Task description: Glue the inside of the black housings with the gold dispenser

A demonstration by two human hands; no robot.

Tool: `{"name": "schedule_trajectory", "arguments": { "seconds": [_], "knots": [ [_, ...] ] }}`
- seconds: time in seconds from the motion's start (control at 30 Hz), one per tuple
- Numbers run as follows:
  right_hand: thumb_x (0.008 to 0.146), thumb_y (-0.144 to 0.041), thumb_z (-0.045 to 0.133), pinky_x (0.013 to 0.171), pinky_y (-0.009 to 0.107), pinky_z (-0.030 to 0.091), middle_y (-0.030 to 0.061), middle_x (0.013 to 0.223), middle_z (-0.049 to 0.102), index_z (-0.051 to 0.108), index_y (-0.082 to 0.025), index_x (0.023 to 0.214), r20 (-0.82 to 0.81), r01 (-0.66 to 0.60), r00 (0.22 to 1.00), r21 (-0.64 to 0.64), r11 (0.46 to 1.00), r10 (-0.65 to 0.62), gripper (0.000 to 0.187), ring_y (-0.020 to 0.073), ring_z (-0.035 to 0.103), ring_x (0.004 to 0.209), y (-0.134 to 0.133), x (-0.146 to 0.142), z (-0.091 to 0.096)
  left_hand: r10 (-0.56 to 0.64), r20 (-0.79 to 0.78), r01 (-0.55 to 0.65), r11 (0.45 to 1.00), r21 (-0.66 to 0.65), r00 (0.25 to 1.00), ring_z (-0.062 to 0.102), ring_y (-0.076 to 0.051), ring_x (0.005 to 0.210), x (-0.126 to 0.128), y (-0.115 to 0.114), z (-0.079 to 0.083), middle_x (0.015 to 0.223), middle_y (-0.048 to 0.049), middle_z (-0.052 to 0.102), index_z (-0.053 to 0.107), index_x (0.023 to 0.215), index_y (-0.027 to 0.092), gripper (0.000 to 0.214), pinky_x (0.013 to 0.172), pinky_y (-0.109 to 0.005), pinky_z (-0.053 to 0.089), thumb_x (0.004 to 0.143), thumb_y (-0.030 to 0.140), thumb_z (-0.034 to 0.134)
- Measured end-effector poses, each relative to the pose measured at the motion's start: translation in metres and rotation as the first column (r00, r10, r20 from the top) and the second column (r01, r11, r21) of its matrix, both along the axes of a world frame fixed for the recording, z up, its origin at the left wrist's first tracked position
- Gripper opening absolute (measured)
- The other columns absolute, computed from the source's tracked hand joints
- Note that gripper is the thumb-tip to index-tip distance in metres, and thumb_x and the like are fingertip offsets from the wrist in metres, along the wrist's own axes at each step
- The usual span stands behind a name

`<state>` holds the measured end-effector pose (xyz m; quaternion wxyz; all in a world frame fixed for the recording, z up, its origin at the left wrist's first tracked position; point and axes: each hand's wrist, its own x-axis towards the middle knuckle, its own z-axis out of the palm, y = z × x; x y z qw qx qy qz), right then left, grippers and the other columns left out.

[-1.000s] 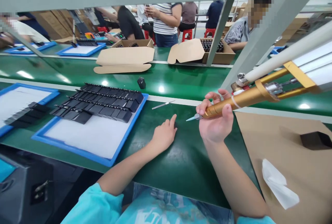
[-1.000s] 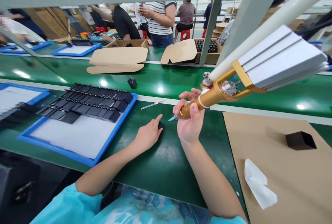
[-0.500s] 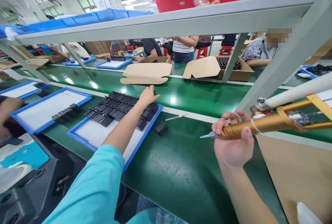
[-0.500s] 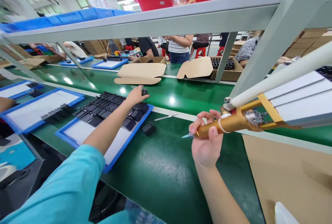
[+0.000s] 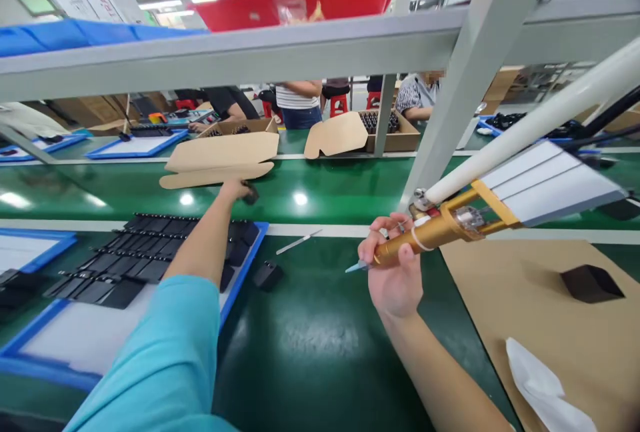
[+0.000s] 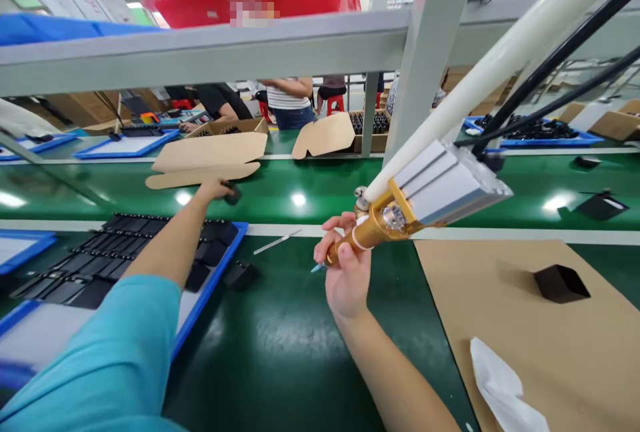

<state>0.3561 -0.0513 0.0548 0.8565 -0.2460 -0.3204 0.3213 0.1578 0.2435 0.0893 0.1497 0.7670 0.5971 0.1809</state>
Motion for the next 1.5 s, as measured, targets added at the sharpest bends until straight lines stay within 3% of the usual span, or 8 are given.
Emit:
{"name": "schedule_trajectory", "arguments": {
  "seconds": [0.13, 0.3, 0.37, 0.47, 0.7, 1.07, 1.23, 1.5],
  "knots": [
    [0.079, -0.046, 0.059, 0.049, 0.025, 0.040, -0.0021, 0.090, 0.058, 0.056, -0.027, 0.106, 0.014, 0.011, 1.000, -0.002, 1.000, -0.011, 0.033, 0.0063, 0.052, 0.050, 0.002, 0.005, -0.001, -0.090, -0.018, 0.088, 0.992, -0.091, 0.996, 0.066, -0.024, 0.100, 0.011, -0.034, -0.002, 0.110, -0.0065, 0.071, 0.065, 0.117, 0.015, 0.043, 0.090, -0.034, 0.053, 0.076, 0.022, 0.075],
    [0.079, -0.044, 0.061, 0.050, 0.025, 0.040, -0.0029, 0.090, 0.059, 0.057, -0.026, 0.103, -0.006, 0.028, 1.000, 0.004, 1.000, -0.028, 0.030, 0.0057, 0.053, 0.050, 0.005, 0.010, -0.002, -0.534, 0.037, 0.535, 0.840, -0.091, 0.844, 0.068, -0.025, 0.100, 0.037, -0.165, -0.030, 0.108, -0.0044, 0.073, 0.062, 0.125, 0.023, 0.048, 0.091, -0.035, 0.051, 0.078, 0.028, 0.069],
    [0.079, -0.044, 0.061, 0.050, 0.025, 0.040, -0.0032, 0.089, 0.059, 0.056, -0.026, 0.103, -0.016, 0.030, 0.999, 0.009, 1.000, -0.030, 0.030, 0.0054, 0.052, 0.050, 0.006, 0.011, -0.002, -0.612, 0.004, 0.605, 0.781, -0.158, 0.791, 0.069, -0.025, 0.095, 0.042, -0.211, -0.051, 0.111, -0.0053, 0.073, 0.060, 0.129, 0.024, 0.050, 0.087, -0.035, 0.052, 0.079, 0.027, 0.067],
    [0.080, -0.044, 0.061, 0.051, 0.025, 0.041, -0.0036, 0.090, 0.060, 0.056, -0.028, 0.103, -0.009, 0.017, 1.000, 0.005, 1.000, -0.017, 0.029, 0.0052, 0.052, 0.050, 0.006, 0.009, -0.001, -0.602, -0.041, 0.581, 0.784, -0.220, 0.797, 0.070, -0.027, 0.092, 0.039, -0.245, -0.079, 0.110, -0.0069, 0.073, 0.057, 0.133, 0.022, 0.051, 0.082, -0.036, 0.053, 0.083, 0.029, 0.064],
    [0.080, -0.045, 0.061, 0.051, 0.025, 0.040, -0.0038, 0.090, 0.059, 0.056, -0.028, 0.103, 0.003, -0.007, 1.000, 0.015, 1.000, 0.007, 0.028, 0.0050, 0.052, 0.050, 0.004, 0.005, -0.002, -0.552, 0.236, 0.587, 0.802, -0.113, 0.800, 0.066, -0.021, 0.102, 0.028, -0.241, -0.104, 0.120, -0.0042, 0.069, 0.062, 0.124, 0.023, 0.043, 0.084, -0.031, 0.053, 0.082, 0.028, 0.069],
    [0.080, -0.046, 0.060, 0.049, 0.025, 0.041, -0.0037, 0.088, 0.059, 0.055, -0.027, 0.102, 0.034, 0.023, 0.999, 0.004, 1.000, -0.023, 0.029, 0.0050, 0.051, 0.050, 0.004, 0.004, 0.000, -0.670, 0.421, 0.731, 0.682, 0.024, 0.611, 0.060, -0.021, 0.112, 0.023, -0.228, -0.135, 0.121, -0.0085, 0.062, 0.062, 0.127, 0.026, 0.034, 0.100, -0.038, 0.047, 0.095, 0.031, 0.052],
    [0.079, -0.046, 0.061, 0.048, 0.025, 0.041, -0.0036, 0.088, 0.059, 0.056, -0.027, 0.101, 0.028, 0.002, 1.000, 0.017, 1.000, -0.003, 0.029, 0.0051, 0.052, 0.048, 0.003, 0.002, 0.000, -0.458, 0.676, 0.643, 0.766, -0.030, 0.577, 0.063, -0.023, 0.109, 0.025, -0.226, -0.152, 0.124, -0.0120, 0.061, 0.067, 0.116, 0.021, 0.032, 0.084, -0.034, 0.055, 0.092, 0.039, 0.057],
    [0.081, -0.044, 0.060, 0.049, 0.025, 0.042, -0.0026, 0.088, 0.060, 0.060, -0.025, 0.100, 0.034, -0.063, 0.998, 0.049, 0.997, 0.061, 0.027, 0.0053, 0.053, 0.050, -0.002, -0.004, 0.000, -0.610, 0.255, 0.631, 0.775, -0.001, 0.750, 0.061, -0.028, 0.115, 0.023, -0.241, -0.146, 0.128, -0.0101, 0.064, 0.057, 0.129, 0.023, 0.063, 0.098, -0.042, 0.050, 0.074, 0.045, 0.077]
  ]
}}
